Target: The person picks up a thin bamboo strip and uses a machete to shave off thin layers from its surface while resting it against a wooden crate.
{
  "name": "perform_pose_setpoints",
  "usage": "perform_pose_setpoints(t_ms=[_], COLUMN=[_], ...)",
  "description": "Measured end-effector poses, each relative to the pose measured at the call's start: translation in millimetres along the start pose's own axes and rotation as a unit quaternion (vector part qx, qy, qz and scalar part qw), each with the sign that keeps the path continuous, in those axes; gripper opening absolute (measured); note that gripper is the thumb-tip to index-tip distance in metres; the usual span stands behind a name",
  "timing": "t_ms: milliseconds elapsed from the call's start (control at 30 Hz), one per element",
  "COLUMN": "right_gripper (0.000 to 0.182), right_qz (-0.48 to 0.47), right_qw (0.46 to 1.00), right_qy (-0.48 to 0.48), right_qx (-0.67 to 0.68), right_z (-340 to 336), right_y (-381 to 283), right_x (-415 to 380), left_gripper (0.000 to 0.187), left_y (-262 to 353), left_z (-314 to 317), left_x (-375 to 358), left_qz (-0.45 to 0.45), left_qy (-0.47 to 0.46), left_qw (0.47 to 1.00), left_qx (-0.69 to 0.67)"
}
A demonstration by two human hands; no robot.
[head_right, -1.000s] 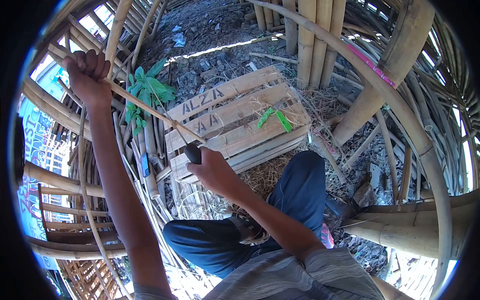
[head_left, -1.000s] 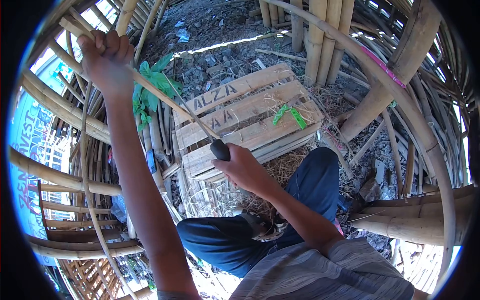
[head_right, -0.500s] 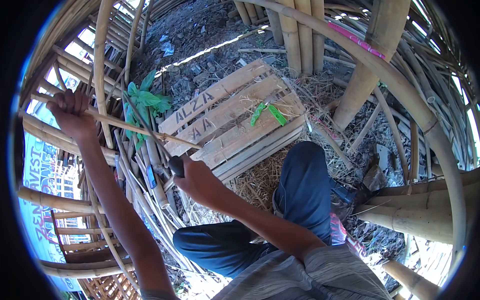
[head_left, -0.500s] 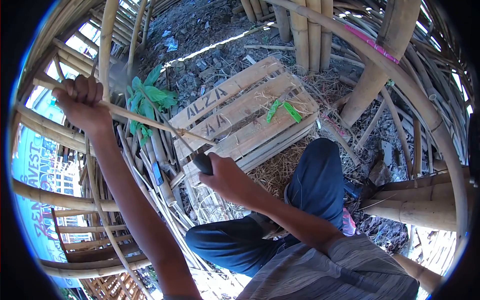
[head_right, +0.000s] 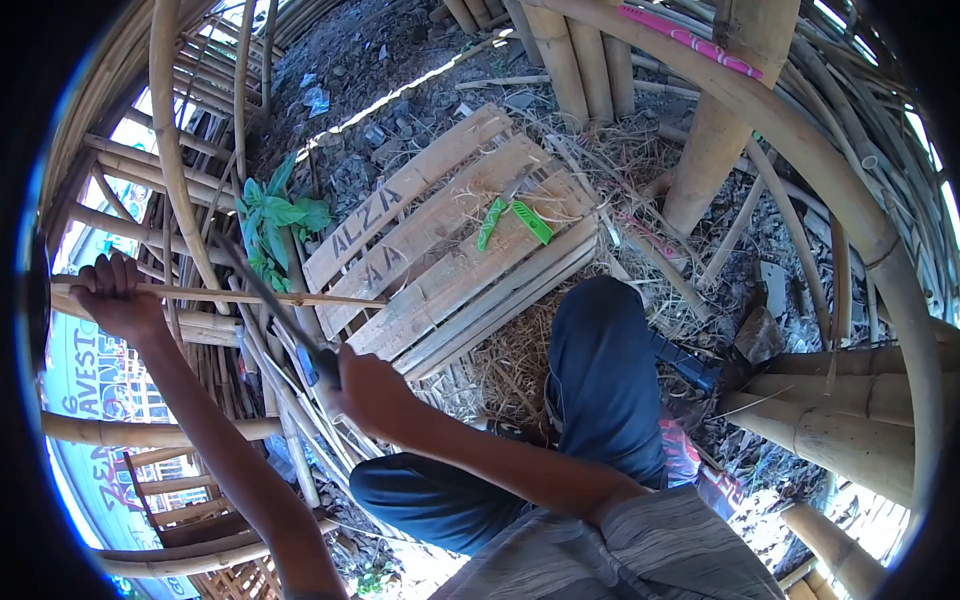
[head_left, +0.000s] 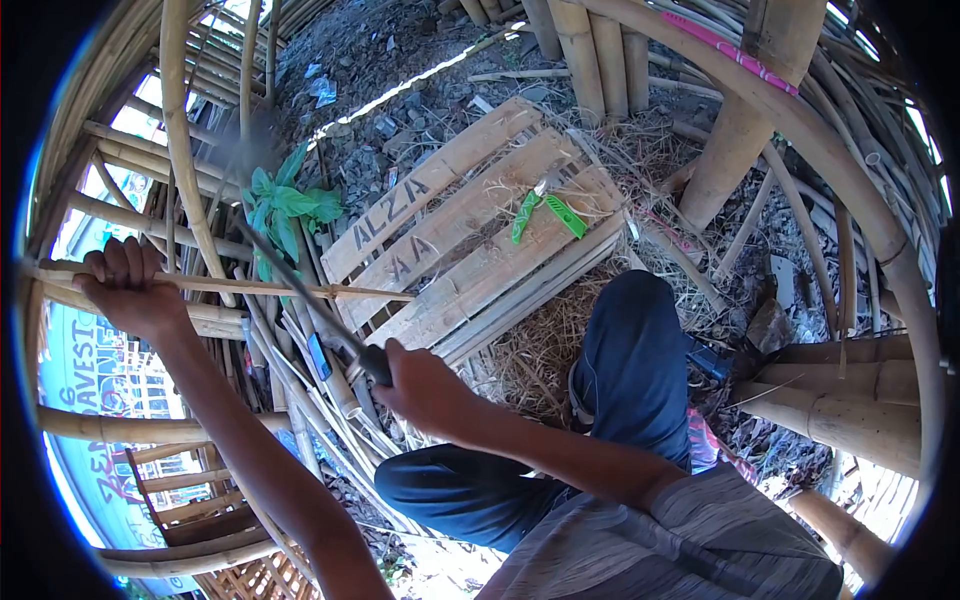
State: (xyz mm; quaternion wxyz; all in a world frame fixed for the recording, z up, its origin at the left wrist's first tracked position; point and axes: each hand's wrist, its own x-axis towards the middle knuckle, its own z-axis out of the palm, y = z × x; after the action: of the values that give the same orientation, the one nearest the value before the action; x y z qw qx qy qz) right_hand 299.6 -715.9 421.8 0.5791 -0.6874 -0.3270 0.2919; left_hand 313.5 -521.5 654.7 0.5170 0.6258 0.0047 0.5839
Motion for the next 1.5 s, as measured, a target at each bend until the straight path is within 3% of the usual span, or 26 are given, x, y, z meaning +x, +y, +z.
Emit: perform_pose_setpoints(t_ms=[33, 67, 100, 133, 200, 300, 467, 633, 733, 933, 1000, 1067, 1133, 1200, 1300, 1333, 1400, 1500], right_gripper=[0.032, 0.032, 0.033, 0.033, 0.034, 0.034, 0.032, 0.034, 0.031, 0.032, 0.032, 0.031, 0.032, 0.032, 0.034, 0.034, 0.034, 0.033], right_qz=[0.04, 0.014, 0.009, 0.005, -0.002, -0.027, -0.016, -0.008, -0.005, -0.018, 0.032, -0.002, 0.019, 0.046, 0.015, 0.016, -0.025, 0.028], right_qw=[0.999, 1.0, 1.0, 1.0, 1.0, 0.999, 1.0, 0.994, 0.993, 0.996, 0.999, 1.0, 1.0, 0.998, 0.999, 0.999, 0.998, 0.999], right_qy=[-0.004, -0.001, -0.007, -0.016, -0.015, -0.016, -0.015, -0.033, -0.024, -0.001, -0.01, 0.022, 0.002, -0.015, 0.01, 0.006, 0.055, 0.038], right_qx=[0.008, 0.009, 0.012, 0.016, 0.024, 0.037, -0.017, 0.108, 0.113, 0.091, 0.041, -0.003, 0.021, 0.044, 0.037, 0.032, 0.025, 0.013], right_z=[3, -3, -6, -7, -11, -8, 6, -7, -10, -14, 2, 5, -12, -21, -21, -18, -10, -11], right_y=[12, 21, 22, 22, 1, -13, 4, -7, -14, -20, 16, 33, 13, -7, -19, -17, -7, 17], right_x=[5, 7, 9, 10, 2, -3, 2, -2, -6, -1, 4, 6, 5, 1, 0, 0, 0, 4], left_gripper=[0.039, 0.041, 0.04, 0.04, 0.039, 0.038, 0.036, 0.039, 0.04, 0.04, 0.04, 0.04, 0.038, 0.04, 0.037, 0.036, 0.035, 0.038], left_y=[0, -1, 0, -3, 1, -1, -1, -1, -3, -6, -9, -11, -13, -13, -7, -12, -20, -24], left_z=[-3, -9, -17, -24, -9, 0, -8, 7, 10, 12, 13, 6, 6, 21, 40, 36, 35, 38], left_x=[1, 4, 7, 10, 3, 2, 3, -2, -2, -1, 1, 6, 5, 3, -7, -6, -1, 0], left_qz=[0.003, 0.008, -0.001, 0.0, 0.009, 0.023, 0.009, 0.015, 0.013, 0.004, -0.006, 0.006, 0.006, 0.011, -0.039, -0.009, 0.004, 0.01], left_qy=[0.007, 0.016, -0.061, -0.061, 0.008, 0.041, 0.005, 0.045, 0.047, 0.031, 0.026, 0.018, -0.037, 0.037, 0.026, -0.028, -0.035, -0.022], left_qw=[1.0, 1.0, 0.998, 0.998, 1.0, 0.998, 0.999, 0.999, 0.999, 1.0, 0.999, 1.0, 0.999, 0.999, 0.997, 0.998, 0.998, 0.998], left_qx=[0.009, 0.016, -0.029, -0.026, 0.024, 0.046, 0.044, 0.026, 0.02, 0.001, -0.019, -0.021, -0.037, -0.003, -0.061, -0.062, -0.046, -0.06])
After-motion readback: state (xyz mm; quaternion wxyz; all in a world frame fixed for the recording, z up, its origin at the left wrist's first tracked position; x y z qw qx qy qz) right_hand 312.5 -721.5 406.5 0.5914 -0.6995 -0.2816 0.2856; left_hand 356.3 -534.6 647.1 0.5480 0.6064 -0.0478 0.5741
